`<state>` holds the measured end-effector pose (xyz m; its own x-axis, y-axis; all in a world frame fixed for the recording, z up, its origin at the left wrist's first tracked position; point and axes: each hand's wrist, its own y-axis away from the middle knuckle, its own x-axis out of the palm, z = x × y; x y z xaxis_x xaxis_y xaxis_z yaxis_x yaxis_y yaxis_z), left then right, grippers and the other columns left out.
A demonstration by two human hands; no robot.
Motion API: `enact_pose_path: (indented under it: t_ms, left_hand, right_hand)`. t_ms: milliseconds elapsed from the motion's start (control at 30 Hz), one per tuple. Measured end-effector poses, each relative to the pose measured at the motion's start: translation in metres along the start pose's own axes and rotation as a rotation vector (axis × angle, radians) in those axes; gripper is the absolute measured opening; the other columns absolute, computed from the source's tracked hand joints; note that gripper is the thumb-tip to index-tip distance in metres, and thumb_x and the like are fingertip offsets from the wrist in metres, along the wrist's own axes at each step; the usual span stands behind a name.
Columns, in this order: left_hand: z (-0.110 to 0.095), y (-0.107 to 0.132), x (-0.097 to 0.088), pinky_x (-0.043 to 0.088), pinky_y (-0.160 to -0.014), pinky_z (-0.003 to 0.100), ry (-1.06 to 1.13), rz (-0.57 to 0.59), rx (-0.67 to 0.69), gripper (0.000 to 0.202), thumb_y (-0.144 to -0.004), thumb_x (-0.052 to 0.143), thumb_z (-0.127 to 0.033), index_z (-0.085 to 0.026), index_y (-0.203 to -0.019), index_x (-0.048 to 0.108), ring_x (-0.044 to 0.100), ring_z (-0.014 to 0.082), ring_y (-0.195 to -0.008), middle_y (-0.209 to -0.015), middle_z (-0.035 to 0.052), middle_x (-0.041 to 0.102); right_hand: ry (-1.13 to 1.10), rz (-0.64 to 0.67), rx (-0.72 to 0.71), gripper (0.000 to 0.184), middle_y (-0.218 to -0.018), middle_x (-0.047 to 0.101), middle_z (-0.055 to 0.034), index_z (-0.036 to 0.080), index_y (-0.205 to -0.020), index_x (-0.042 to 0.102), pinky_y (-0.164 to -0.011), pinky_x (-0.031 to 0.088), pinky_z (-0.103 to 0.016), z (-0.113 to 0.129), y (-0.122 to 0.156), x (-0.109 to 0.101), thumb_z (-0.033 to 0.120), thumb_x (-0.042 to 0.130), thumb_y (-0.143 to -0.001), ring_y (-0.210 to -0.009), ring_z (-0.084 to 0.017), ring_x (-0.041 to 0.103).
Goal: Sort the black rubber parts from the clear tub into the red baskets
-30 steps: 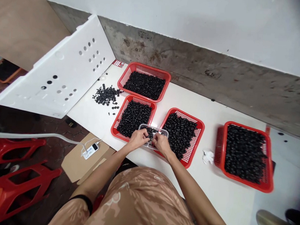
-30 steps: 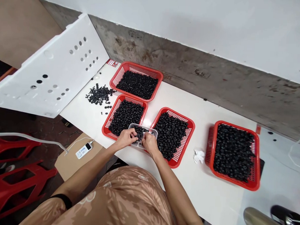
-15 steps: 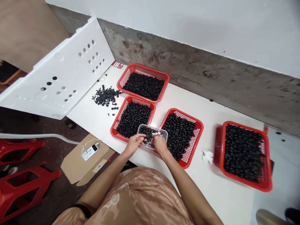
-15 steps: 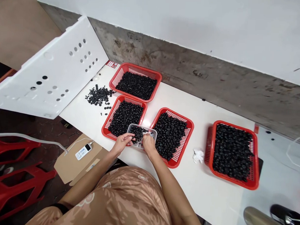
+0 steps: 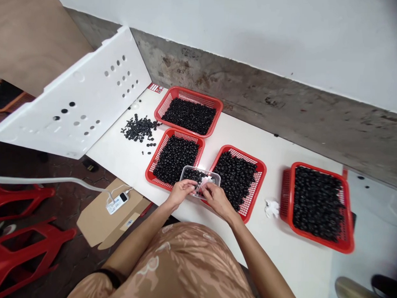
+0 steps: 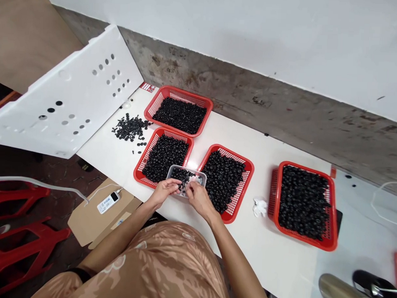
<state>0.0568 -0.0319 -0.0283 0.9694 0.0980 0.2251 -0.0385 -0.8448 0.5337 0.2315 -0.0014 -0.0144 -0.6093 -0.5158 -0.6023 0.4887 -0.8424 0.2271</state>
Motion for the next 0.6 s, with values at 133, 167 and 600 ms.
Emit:
enact_pose_path:
  t_ms: [133, 167, 600]
  left_hand:
    - [-0.008, 0.003, 0.005, 0.044, -0.062, 0.023, 0.043, 0.049, -0.025, 0.036, -0.068, 0.074, -0.034, -0.011, -0.096, 0.069, 0.061, 0.0127, -0.064, -0.072, 0.005, 0.068]
    - [-0.009, 0.003, 0.005, 0.043, -0.062, 0.023, 0.042, 0.051, -0.026, 0.036, -0.068, 0.074, -0.034, -0.011, -0.095, 0.069, 0.061, 0.0127, -0.064, -0.071, 0.0049, 0.068]
    - [0.002, 0.017, 0.0, 0.044, -0.069, 0.025, -0.016, 0.09, -0.021, 0.032, -0.069, 0.074, -0.034, -0.012, -0.092, 0.07, 0.06, 0.0135, -0.068, -0.075, 0.0051, 0.068]
  right_hand:
    - [-0.043, 0.035, 0.011, 0.026, -0.075, 0.057, -0.0016, 0.017, -0.076, 0.055, -0.064, 0.037, -0.024, 0.005, 0.006, -0.003, 0.027, 0.038, -0.093, -0.067, -0.013, 0.051]
    - [-0.042, 0.039, 0.014, 0.026, -0.075, 0.056, -0.0014, 0.017, -0.075, 0.055, -0.064, 0.036, -0.024, 0.006, 0.007, -0.003, 0.027, 0.039, -0.093, -0.067, -0.013, 0.05]
    - [-0.148, 0.134, 0.015, 0.024, -0.071, 0.055, 0.0, 0.017, -0.073, 0.054, -0.06, 0.035, -0.023, 0.012, 0.012, -0.002, 0.028, 0.043, -0.091, -0.063, -0.011, 0.048]
